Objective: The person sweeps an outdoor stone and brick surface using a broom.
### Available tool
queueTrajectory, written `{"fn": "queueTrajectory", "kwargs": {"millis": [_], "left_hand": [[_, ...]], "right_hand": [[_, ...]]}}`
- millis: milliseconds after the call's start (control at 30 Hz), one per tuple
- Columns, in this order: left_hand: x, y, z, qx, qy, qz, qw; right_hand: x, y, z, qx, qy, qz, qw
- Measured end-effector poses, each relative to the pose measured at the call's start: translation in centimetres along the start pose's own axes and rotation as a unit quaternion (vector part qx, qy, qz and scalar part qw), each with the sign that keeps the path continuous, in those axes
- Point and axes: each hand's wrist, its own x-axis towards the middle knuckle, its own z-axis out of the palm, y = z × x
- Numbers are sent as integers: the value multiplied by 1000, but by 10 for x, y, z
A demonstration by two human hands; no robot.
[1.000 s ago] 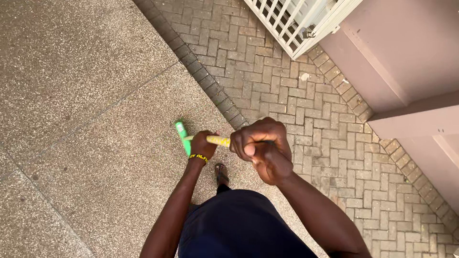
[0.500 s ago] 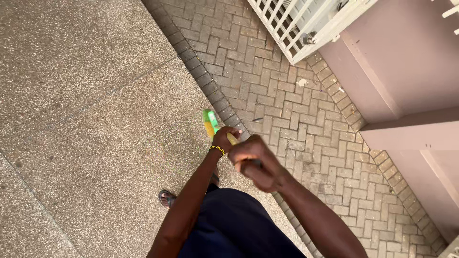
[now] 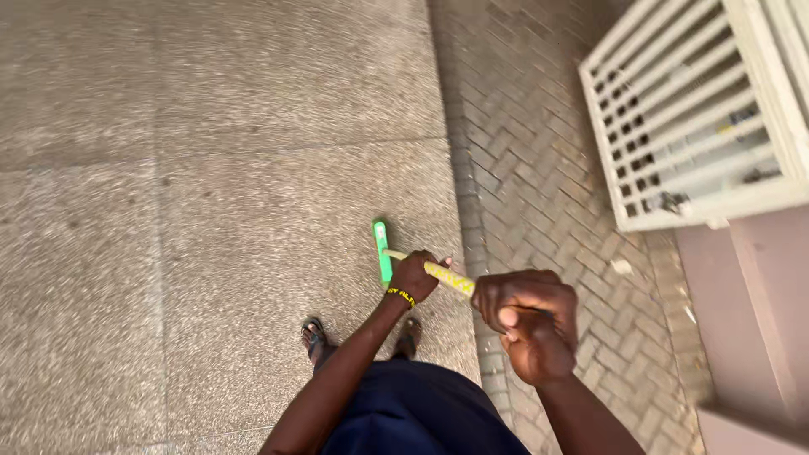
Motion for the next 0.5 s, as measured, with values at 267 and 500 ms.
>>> {"fn": "queueTrajectory", "kwargs": {"millis": [267, 500], "left_hand": [[-8, -92, -147, -15, 237, -89, 967], [1, -215, -266, 3, 345, -166, 924]], "right_hand": [[57, 101, 84, 158, 25, -53, 986], [112, 206, 206, 232, 41, -73, 969]]}}
